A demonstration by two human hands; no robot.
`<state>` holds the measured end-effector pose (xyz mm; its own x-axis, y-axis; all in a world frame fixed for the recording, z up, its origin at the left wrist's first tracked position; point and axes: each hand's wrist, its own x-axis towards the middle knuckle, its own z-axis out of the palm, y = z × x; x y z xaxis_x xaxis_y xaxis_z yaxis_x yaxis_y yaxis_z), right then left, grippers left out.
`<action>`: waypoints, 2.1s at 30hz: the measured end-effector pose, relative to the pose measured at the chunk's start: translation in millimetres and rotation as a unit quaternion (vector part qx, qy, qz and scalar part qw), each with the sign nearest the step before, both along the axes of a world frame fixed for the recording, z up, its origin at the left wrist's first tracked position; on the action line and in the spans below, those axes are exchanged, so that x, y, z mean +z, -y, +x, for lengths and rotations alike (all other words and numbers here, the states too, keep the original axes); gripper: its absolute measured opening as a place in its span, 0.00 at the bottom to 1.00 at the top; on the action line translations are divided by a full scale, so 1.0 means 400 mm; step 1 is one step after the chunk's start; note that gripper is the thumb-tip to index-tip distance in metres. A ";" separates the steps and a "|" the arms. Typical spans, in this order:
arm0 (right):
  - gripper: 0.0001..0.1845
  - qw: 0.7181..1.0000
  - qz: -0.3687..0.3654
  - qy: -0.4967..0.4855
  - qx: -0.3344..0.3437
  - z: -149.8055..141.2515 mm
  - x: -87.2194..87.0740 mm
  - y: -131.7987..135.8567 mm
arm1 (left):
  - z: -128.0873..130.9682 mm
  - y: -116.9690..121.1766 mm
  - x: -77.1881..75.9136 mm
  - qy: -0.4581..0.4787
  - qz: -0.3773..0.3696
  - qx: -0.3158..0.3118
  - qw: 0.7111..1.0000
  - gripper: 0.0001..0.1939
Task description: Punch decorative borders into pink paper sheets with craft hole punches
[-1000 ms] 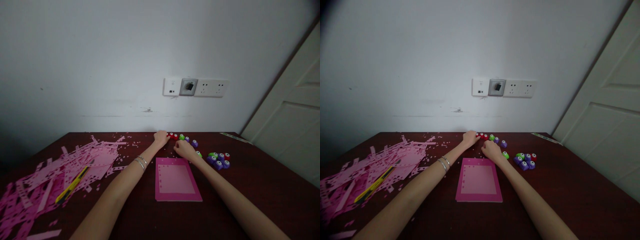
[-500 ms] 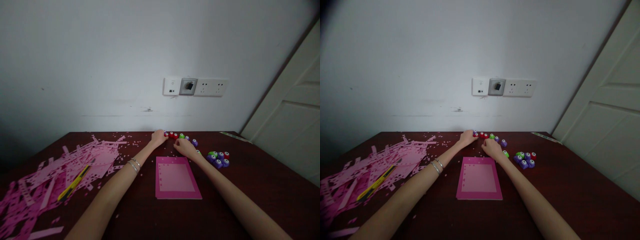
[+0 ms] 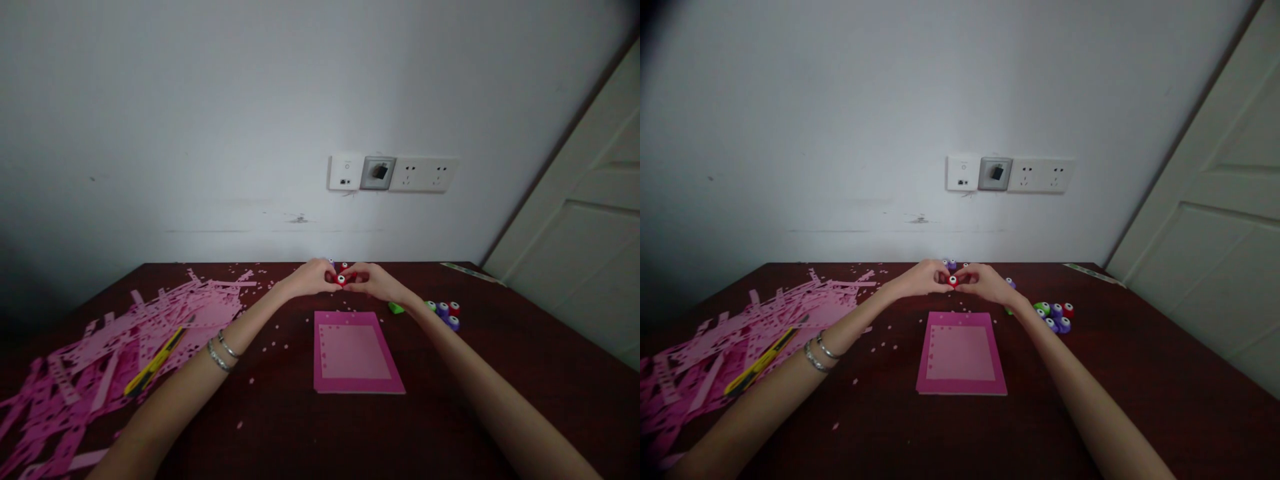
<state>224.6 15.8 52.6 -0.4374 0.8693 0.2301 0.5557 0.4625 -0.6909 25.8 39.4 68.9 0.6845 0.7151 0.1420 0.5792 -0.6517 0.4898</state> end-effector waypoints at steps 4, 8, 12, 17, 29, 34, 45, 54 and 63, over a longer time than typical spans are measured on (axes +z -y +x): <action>0.13 0.999 0.000 0.020 0.027 -0.006 0.017 0.013 | -0.018 0.018 0.008 0.017 -0.020 -0.059 0.998 0.15; 0.12 0.996 0.019 0.070 0.046 -0.013 0.024 0.024 | -0.034 0.027 -0.006 0.032 -0.042 -0.078 0.996 0.17; 0.11 0.993 0.048 0.089 0.059 -0.019 0.013 0.038 | -0.046 0.037 -0.030 0.034 -0.022 -0.076 0.996 0.18; 0.11 0.995 0.020 0.064 0.069 -0.014 -0.034 0.053 | -0.053 0.049 -0.057 0.034 -0.030 -0.099 0.994 0.19; 0.09 0.991 0.053 0.106 0.058 -0.008 -0.120 0.044 | -0.053 0.041 -0.117 -0.043 -0.024 -0.047 0.998 0.15; 0.09 0.991 0.056 0.113 0.054 -0.007 -0.127 0.041 | -0.036 0.044 -0.139 -0.068 -0.002 -0.054 0.996 0.09; 0.09 0.991 0.045 0.113 0.058 -0.008 -0.126 0.044 | -0.032 0.049 -0.142 -0.074 0.002 -0.052 0.996 0.11; 0.11 0.978 -0.056 0.199 0.038 0.030 -0.056 0.056 | -0.051 0.066 -0.083 -0.134 -0.033 -0.049 0.989 0.12; 0.10 0.947 -0.121 0.298 0.006 0.005 -0.025 0.082 | -0.043 0.088 -0.083 -0.192 -0.056 -0.008 0.980 0.17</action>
<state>226.4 -16.9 42.4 -0.4369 0.8595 -0.2651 0.8759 0.3394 -0.3430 8.7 4.3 35.9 0.6829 0.7008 -0.2063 0.7252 -0.6164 0.3068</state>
